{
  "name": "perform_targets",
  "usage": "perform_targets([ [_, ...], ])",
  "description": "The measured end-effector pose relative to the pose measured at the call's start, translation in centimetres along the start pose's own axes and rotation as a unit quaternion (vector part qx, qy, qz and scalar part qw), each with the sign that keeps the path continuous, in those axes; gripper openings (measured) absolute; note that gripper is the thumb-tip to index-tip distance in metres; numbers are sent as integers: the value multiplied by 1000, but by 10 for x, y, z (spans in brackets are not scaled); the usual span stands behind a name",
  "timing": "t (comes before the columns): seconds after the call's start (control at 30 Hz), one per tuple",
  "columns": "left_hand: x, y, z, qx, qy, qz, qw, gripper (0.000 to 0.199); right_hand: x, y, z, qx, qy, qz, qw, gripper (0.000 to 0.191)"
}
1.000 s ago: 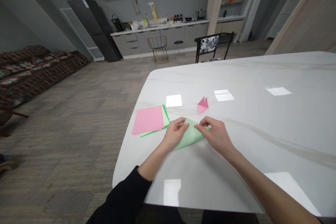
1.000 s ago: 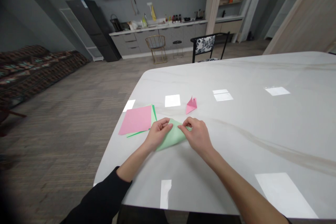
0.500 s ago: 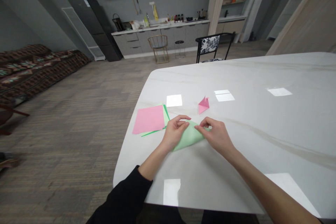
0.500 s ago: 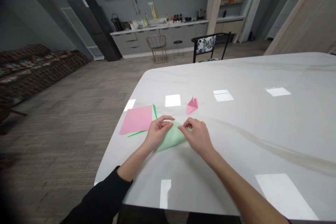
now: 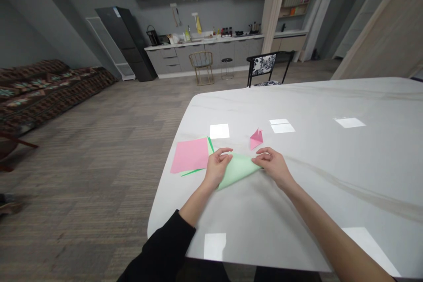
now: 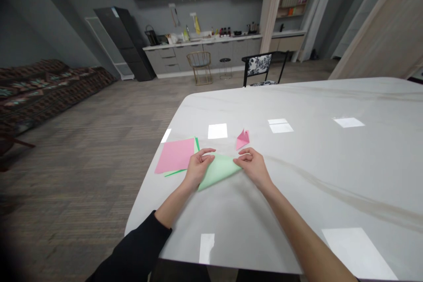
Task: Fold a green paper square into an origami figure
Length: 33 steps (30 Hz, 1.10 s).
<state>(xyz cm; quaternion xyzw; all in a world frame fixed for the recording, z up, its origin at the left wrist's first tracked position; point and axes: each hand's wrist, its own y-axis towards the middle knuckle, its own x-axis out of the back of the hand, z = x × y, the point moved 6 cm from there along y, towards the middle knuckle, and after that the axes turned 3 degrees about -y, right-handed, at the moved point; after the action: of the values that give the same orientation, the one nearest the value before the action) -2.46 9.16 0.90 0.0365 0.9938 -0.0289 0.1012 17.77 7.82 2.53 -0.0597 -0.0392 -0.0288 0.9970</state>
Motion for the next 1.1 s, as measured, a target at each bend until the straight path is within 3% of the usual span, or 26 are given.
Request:
perform_targets([
  [0.17,0,-1,-1,-16,-15,-16,1000,45,-12,-2,-17,-78,192,-8,978,43],
  [0.27,-3,-3,-2,-14,-26,-45,999,47,-22,-5,-20,-111,255,15,960,35],
  [0.43,-10,-5,-5,-22,-59,-49,997,48,-36,-11,-22,-101,281,57,953,25],
  [0.63,-11,-5,-6,-29,-60,-33,997,49,-35,-12,-26,-60,283,2,957,28],
  [1.1,-4,-3,-5,-10,-89,-60,994,56,-33,-1,-36,-20,258,-43,965,33],
])
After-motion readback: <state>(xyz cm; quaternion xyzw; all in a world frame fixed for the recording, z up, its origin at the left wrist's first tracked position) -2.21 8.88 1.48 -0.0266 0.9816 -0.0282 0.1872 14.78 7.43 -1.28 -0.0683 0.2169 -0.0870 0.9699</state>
